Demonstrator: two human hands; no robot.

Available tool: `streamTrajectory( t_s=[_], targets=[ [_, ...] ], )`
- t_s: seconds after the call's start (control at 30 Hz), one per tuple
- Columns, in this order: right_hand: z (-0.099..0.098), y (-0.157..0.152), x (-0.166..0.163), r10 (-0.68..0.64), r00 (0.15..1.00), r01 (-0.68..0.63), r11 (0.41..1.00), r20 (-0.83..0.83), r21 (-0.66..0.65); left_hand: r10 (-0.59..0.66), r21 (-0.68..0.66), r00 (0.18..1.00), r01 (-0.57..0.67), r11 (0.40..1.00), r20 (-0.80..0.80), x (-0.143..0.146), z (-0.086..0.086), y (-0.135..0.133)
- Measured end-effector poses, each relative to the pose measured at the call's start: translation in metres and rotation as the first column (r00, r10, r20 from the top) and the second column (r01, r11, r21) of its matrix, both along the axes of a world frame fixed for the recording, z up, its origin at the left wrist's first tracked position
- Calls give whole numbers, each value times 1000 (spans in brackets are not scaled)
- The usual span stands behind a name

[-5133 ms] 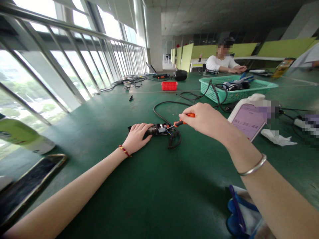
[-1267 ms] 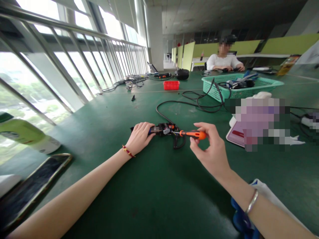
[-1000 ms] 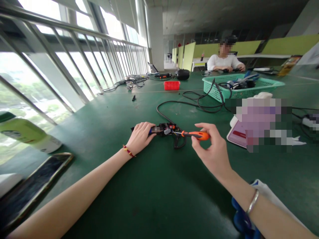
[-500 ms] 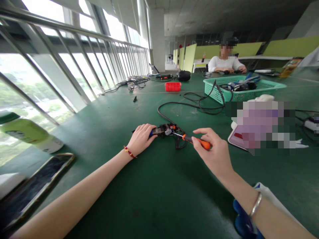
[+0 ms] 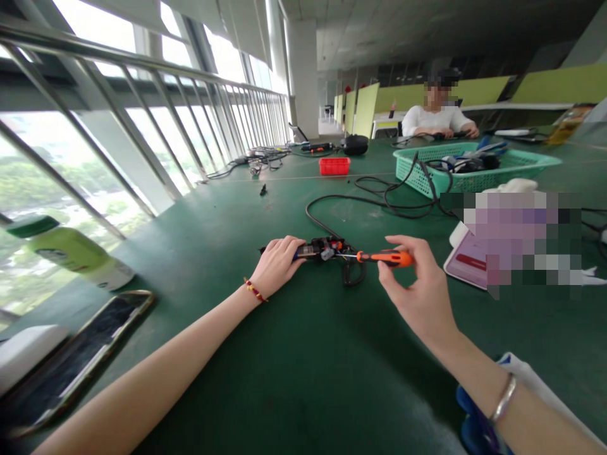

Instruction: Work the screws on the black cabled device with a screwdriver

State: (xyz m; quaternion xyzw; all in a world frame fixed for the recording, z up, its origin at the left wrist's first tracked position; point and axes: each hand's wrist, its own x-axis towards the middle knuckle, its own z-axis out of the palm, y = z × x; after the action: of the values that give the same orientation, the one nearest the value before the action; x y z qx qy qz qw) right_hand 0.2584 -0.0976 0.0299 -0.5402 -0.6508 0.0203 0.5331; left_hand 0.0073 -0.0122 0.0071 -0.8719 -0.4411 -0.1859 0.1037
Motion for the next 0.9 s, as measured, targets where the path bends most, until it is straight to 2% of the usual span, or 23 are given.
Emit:
streamTrajectory(
  t_s=[0.07,0.2,0.37,0.53,0.7,0.83,0.9],
  targets=[
    [0,0,0,-17,1000,17,1000,-7,18,5,-9,1000,-5,1000,1,0,-1,1],
    [1,-1,-1,3,1000,-5,989,-15,-151,12,-19,1000,-12,1000,8,-1,0,0],
    [1,0,-1,-5,1000,6,999,-18,37,5,-34,1000,-4,999,27,-1,1,0],
    [1,-2,-1,19,1000,-20,988,-10,-153,-13,-24,999,14,1000,38,-1,2,-1],
    [2,-2,-3,17,1000,-16,999,-8,42,-10,-1,1000,10,1000,24,-1,2,-2],
    [3,-3,-3,13,1000,-13,992,-3,-127,-8,-6,1000,8,1000,25,-1,2,-2],
    [4,-3,-3,9,1000,-10,993,-7,-122,-8,-5,1000,8,1000,25,-1,2,-2]
  ],
)
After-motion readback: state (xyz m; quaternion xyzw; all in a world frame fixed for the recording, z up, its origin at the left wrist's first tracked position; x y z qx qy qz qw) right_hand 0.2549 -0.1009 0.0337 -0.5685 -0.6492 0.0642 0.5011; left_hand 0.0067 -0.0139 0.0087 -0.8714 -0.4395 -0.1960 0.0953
